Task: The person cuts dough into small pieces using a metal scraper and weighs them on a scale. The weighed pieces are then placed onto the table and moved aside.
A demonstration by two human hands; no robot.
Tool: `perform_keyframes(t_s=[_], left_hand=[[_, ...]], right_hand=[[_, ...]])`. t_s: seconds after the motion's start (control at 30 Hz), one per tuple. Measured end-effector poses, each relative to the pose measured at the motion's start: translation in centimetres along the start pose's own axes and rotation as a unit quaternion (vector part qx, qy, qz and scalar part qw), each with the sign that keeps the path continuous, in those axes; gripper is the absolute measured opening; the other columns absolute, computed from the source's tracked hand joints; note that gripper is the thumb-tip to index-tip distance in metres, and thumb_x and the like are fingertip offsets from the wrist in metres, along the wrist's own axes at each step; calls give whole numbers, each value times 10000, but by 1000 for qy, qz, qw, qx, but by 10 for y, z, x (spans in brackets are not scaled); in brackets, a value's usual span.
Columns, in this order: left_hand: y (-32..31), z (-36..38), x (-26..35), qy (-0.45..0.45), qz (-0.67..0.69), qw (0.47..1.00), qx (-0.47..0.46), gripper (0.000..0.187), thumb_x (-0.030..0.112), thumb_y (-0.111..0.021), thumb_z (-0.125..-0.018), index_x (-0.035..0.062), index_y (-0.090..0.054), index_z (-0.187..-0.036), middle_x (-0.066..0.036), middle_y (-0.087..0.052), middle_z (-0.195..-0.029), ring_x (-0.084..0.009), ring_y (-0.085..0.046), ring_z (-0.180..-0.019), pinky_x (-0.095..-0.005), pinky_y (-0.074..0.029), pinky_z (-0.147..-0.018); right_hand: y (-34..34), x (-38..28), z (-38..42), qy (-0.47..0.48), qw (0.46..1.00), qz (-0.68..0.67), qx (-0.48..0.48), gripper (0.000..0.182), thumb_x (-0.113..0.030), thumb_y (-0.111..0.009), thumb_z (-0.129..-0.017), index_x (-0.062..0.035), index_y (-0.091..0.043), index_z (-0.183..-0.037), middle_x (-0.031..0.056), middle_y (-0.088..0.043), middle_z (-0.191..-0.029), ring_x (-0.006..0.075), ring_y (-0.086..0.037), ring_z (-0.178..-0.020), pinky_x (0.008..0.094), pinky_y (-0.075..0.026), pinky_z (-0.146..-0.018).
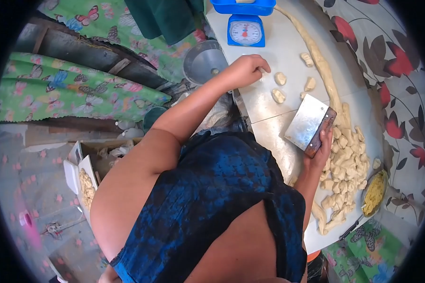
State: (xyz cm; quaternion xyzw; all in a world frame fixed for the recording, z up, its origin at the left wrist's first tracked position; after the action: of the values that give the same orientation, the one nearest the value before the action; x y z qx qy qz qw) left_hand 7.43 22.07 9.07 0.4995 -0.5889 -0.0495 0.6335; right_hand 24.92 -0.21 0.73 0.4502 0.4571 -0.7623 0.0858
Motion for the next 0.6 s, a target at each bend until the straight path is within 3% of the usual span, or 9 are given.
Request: perform_keyframes(t_s=[0.07,0.2,0.27,0.43,0.53,0.6], left_hand=[[-15,2,-1,-48,-14,999,0,308,-26,-533,-724,40,-654,-999,-115,-609,-908,-189,-598,-766,-288,-487,-696],[-54,13,-7,18,57,996,-72,358,19,-599,-721,68,-646,-1072,-124,-575,-1017,-246,-594,-825,-319,-485,-775],[-67,18,6,-73,14,995,-62,380,59,-645,-736,65,-624,-1115,-129,-568,-1026,-282,-578,-887,-350,-466,-831],[-82,26,-2,-34,-33,996,-79,282,98,-683,-744,51,-617,-1014,-127,-587,-942,-298,-561,-931,-372,-459,-816],[-77,37,14,-73,-6,997,-27,219,123,-702,-747,49,-612,-933,-128,-597,-914,-295,-574,-893,-372,-467,-776],[-70,43,8,9,84,996,36,217,135,-722,-741,44,-613,-906,-122,-609,-905,-293,-585,-850,-366,-476,-743]], right_hand=[[2,1,-1,-5,1000,14,7,474,-120,-523,-863,-42,-382,-1309,96,-525,-1207,210,-541,-1090,348,-445,-935],[5,0,0,1,1000,26,8,535,-121,-522,-863,-41,-340,-1359,107,-511,-1250,227,-536,-1125,367,-440,-960],[1,-2,1,4,1000,23,10,504,-128,-531,-859,-41,-372,-1329,93,-521,-1215,209,-532,-1101,347,-430,-949],[-1,-2,1,7,1000,21,1,472,-142,-540,-854,-39,-403,-1294,76,-529,-1177,188,-526,-1079,327,-421,-935],[-6,-5,4,11,999,41,-19,482,-126,-554,-842,-32,-402,-1291,86,-532,-1177,191,-532,-1067,323,-423,-929],[-25,-10,10,31,995,78,-56,493,-102,-531,-846,-30,-380,-1310,99,-521,-1210,195,-540,-1073,325,-432,-937]])
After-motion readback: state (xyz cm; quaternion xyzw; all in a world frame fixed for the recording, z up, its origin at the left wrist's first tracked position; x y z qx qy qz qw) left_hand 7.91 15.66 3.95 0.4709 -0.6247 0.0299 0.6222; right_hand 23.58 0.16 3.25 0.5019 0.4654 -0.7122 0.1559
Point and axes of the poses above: each hand's wrist, its own z-axis away from the middle knuckle, its own y-axis out of the back of the hand, x = y × z, the point moved 9 cm from there along -z, towards the middle knuckle
